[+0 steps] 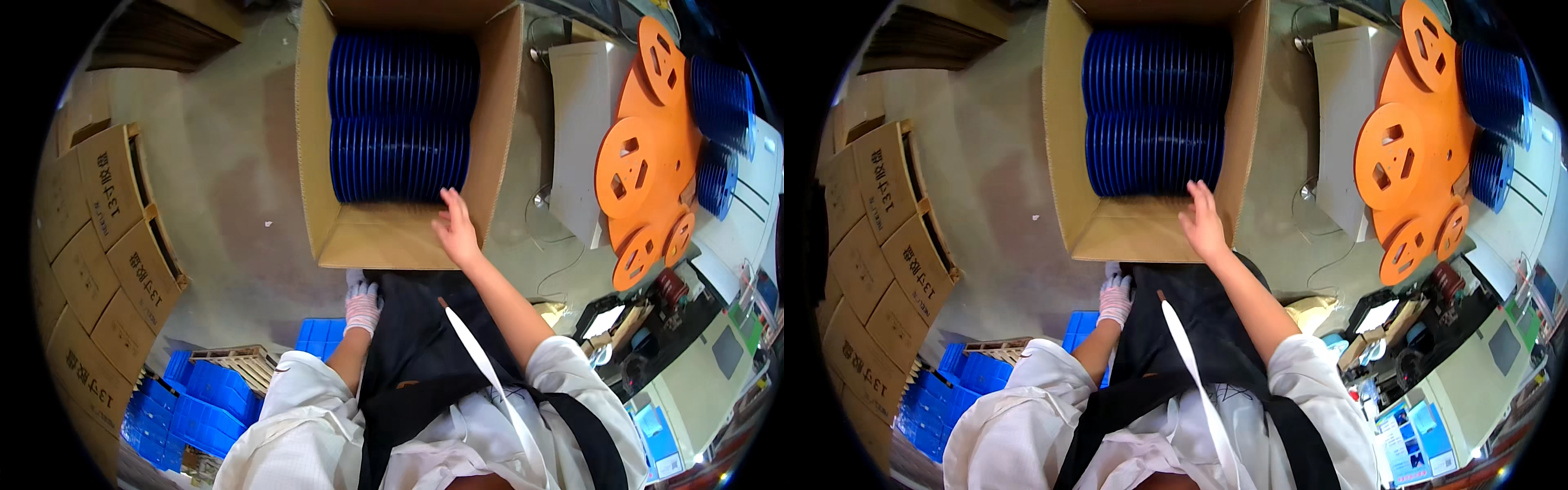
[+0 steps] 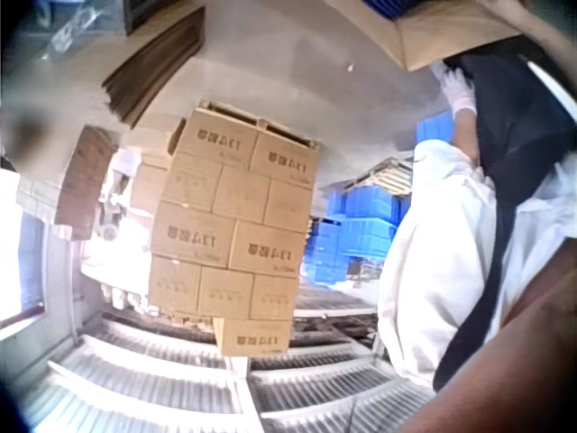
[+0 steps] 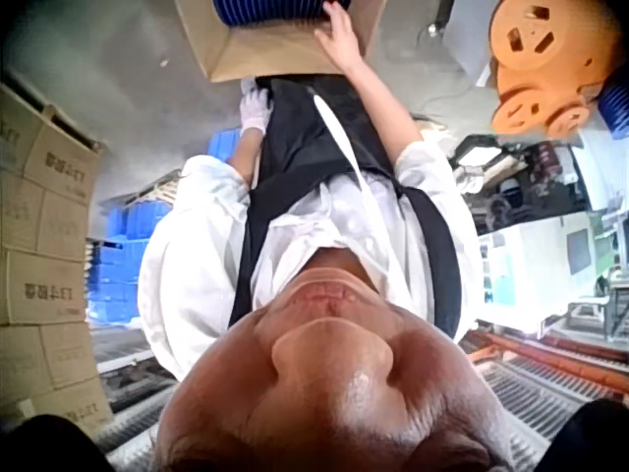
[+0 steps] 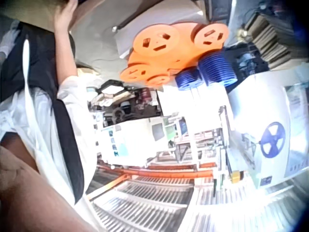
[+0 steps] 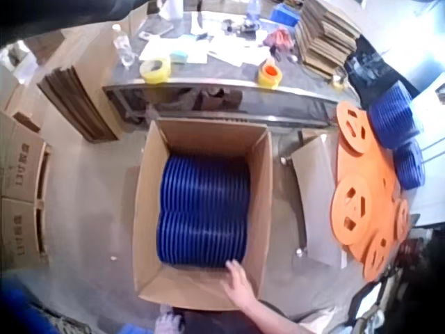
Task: The person repeatedly picks up blue plastic spools, stacks them into a cardboard box, and then closes and tapes the box. The person handles the spools one at a time and uses a handheld tape dispenser to seal the box.
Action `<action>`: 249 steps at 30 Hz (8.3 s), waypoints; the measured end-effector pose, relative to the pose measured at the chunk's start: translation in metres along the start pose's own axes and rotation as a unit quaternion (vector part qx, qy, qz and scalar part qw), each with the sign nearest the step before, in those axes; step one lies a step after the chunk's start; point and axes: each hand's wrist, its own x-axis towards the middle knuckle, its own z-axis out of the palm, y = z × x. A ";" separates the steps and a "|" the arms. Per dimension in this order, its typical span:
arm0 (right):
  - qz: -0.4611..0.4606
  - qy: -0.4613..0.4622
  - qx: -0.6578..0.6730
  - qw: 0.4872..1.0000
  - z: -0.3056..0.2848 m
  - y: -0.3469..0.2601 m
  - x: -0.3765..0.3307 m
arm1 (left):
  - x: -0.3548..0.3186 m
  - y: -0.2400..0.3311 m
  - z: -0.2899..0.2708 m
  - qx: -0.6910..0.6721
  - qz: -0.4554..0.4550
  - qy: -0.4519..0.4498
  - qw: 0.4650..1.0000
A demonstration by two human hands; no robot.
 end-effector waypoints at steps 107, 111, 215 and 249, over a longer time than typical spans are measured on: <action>-0.212 0.091 -0.342 0.911 0.101 0.068 0.157 | 0.042 -0.017 0.000 0.107 0.012 -0.229 0.968; -0.195 0.093 -0.339 0.916 0.103 0.066 0.159 | 0.043 -0.022 0.008 0.121 0.030 -0.202 0.971; -0.263 0.126 -0.365 0.884 0.237 0.029 0.194 | 0.055 -0.054 0.014 0.035 0.044 0.037 0.998; 0.219 0.598 -0.306 0.707 -0.889 0.021 0.216 | 0.087 0.228 -0.032 -0.002 -0.167 -0.009 0.986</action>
